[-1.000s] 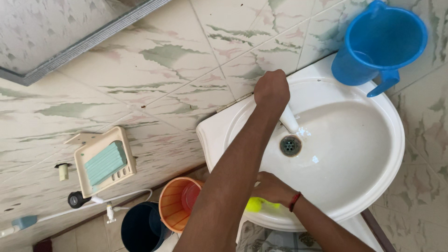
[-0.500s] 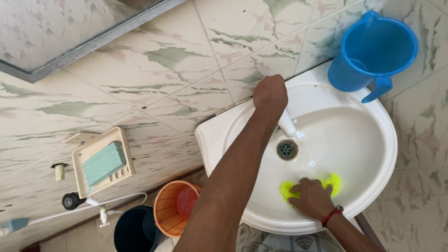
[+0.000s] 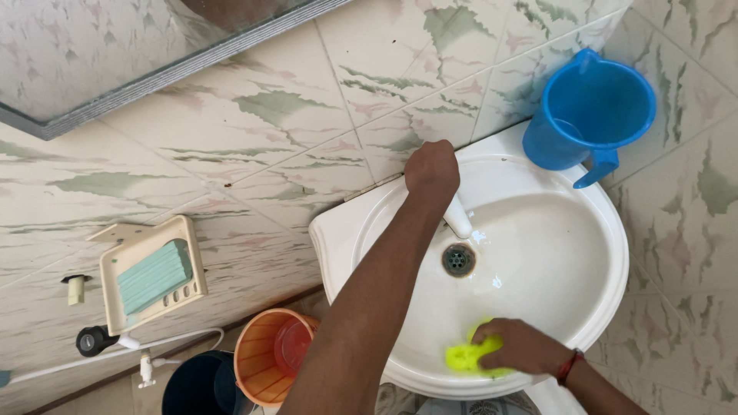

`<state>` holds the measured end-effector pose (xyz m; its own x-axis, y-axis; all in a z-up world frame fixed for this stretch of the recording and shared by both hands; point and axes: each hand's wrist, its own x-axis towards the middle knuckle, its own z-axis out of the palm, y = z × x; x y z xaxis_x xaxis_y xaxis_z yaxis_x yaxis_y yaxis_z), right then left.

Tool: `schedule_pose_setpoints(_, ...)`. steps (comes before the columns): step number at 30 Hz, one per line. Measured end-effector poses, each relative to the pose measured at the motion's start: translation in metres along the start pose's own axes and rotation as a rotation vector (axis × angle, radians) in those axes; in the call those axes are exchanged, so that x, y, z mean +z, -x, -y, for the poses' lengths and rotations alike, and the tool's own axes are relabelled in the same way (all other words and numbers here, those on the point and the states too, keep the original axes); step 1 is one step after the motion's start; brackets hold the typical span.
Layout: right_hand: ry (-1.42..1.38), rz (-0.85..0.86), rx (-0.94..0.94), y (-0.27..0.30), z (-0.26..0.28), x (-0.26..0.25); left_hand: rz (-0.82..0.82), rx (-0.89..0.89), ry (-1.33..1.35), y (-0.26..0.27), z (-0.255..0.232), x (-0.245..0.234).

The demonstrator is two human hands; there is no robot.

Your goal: The person cleans a sink and faucet using a yellow sponge, wiping around the base of the tap and the basin.

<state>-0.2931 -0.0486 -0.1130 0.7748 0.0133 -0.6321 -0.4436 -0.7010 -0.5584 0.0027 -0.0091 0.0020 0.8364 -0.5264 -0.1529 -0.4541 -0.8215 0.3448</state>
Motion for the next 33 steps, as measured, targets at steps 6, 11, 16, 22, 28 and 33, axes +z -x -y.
schedule_pose_setpoints(6, 0.436, -0.233, 0.1, -0.005, -0.029, -0.016, 0.002, 0.002, 0.011, 0.001, 0.002, 0.001)
schedule_pose_setpoints(11, 0.28, -0.013, 0.023, -0.001, -0.029, -0.037, 0.008, -0.021, 0.014, -0.002, 0.0, 0.002)
schedule_pose_setpoints(16, 0.65, -0.128, 0.164, -0.004, -0.01, -0.048, -0.01, -0.016, 0.004, -0.001, 0.002, 0.008)
schedule_pose_setpoints(22, 0.836, -0.213, 0.275, -0.002, -0.018, -0.078, -0.053, -0.022, 0.048, 0.003, 0.001, 0.01)
schedule_pose_setpoints(28, 0.789, 0.044, -0.074, -0.023, -0.065, -0.058, -0.039, -0.065, 0.07, 0.01, 0.001, 0.002)
schedule_pose_setpoints(33, 1.088, -0.398, -0.097, -0.042, -0.1, -0.117, -0.088, -0.081, 0.107, 0.014, 0.001, 0.003)
